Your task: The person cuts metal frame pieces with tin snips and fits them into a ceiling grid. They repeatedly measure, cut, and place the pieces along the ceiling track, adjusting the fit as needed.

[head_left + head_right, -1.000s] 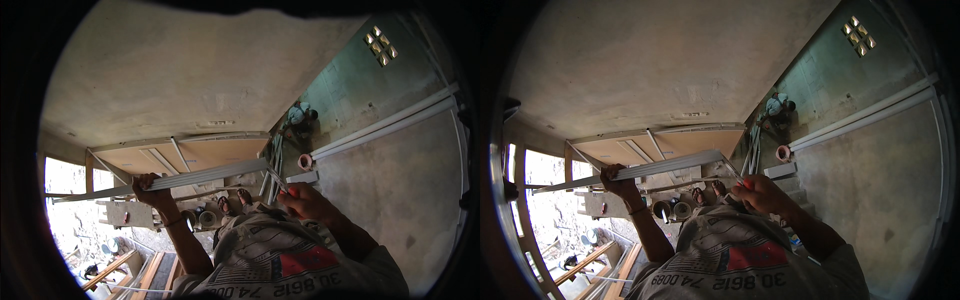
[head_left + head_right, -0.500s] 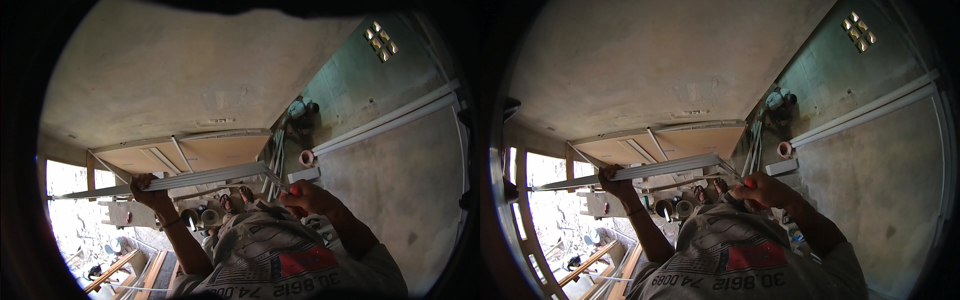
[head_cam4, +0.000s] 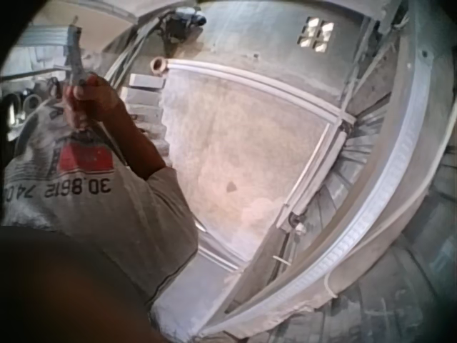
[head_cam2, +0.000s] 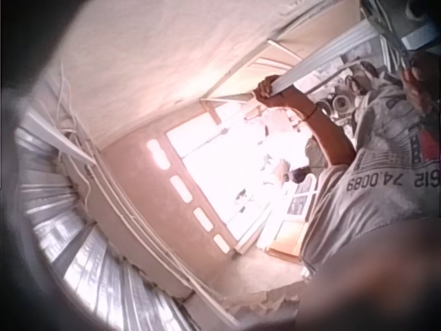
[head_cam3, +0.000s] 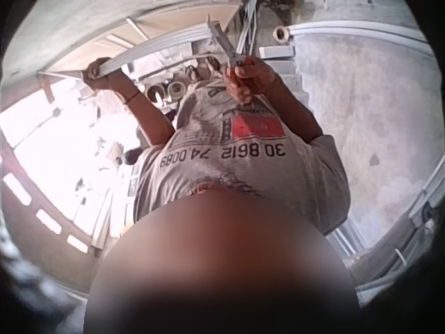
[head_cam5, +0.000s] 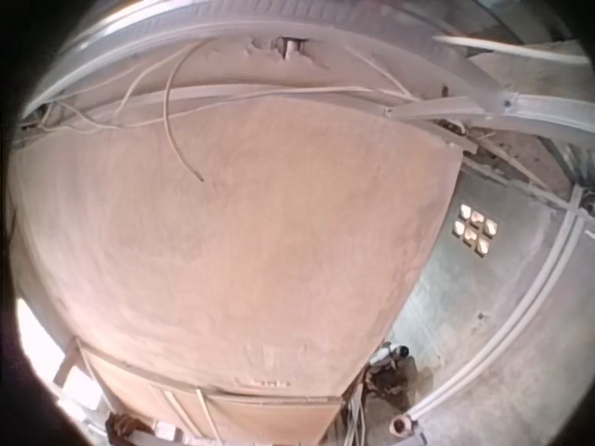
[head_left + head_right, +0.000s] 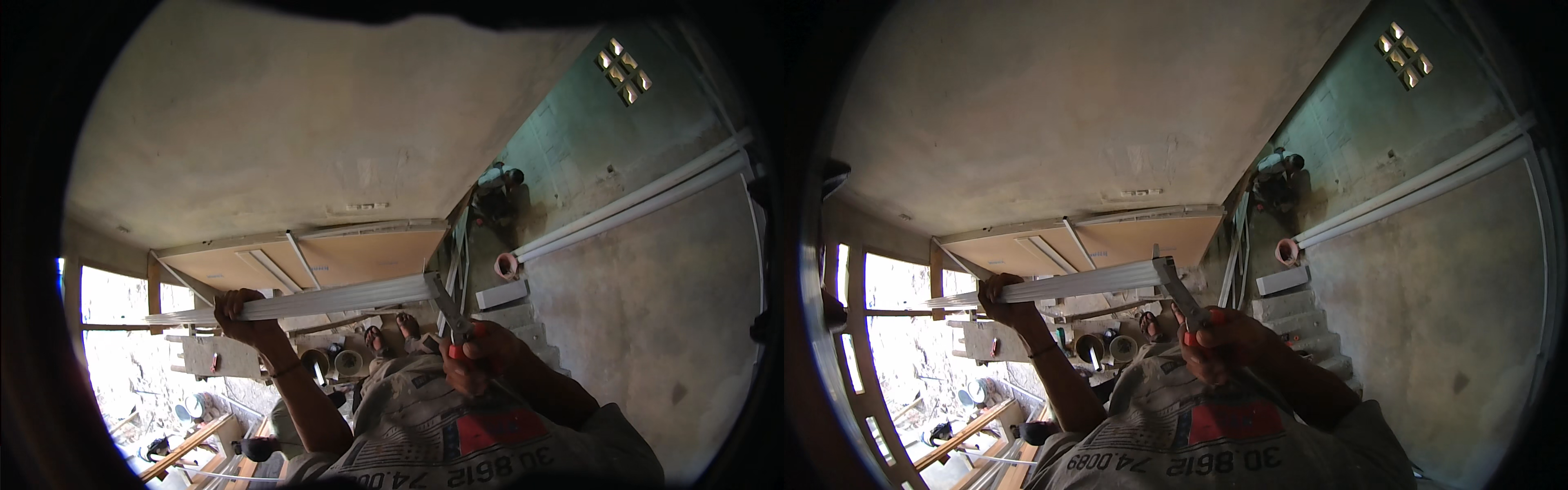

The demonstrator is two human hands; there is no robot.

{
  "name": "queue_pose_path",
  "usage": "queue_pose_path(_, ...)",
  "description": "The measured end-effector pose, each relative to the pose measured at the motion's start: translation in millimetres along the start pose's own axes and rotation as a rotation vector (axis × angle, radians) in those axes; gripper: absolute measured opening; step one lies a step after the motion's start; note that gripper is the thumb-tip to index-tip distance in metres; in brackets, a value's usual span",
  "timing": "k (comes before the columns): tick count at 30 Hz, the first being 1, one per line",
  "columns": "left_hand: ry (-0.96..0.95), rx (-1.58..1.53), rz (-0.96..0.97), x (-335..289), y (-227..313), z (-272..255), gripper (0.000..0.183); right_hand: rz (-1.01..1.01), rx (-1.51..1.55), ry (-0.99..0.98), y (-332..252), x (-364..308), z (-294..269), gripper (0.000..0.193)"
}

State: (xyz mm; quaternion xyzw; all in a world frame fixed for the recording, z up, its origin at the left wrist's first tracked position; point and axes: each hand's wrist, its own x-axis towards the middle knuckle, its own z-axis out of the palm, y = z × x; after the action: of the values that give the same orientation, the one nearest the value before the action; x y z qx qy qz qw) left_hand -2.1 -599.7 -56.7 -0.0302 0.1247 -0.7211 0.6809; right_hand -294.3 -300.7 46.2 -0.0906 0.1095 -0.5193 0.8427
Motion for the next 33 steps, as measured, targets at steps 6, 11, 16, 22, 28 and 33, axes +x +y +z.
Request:
queue_pose_path(6,0.038,0.004,0.028,-2.5,-7.6,-3.4,0.034,-0.066,0.033,-0.081,16.9,12.4,-1.4,0.041)
queue_pose_path(11,0.084,0.067,0.04,-4.7,-1.3,-7.3,0.034,-0.151,-0.233,0.169,7.1,0.2,18.3,0.034)
queue_pose_path(16,0.092,0.133,0.047,-8.8,0.3,-9.0,0.033,0.03,-0.809,0.568,-16.4,-19.5,38.6,0.029)
queue_pose_path(22,0.105,0.206,0.064,-12.0,-1.4,-3.7,0.031,0.015,-1.043,0.686,-13.0,-26.3,47.0,0.024)
queue_pose_path(28,0.042,0.199,0.046,-8.8,5.8,5.5,0.029,0.1,-1.046,0.826,-19.0,-40.7,36.7,0.03)
queue_pose_path(33,0.065,0.166,0.045,-8.2,3.0,7.6,0.028,0.054,-1.017,0.77,-9.8,-29.5,32.6,0.031)
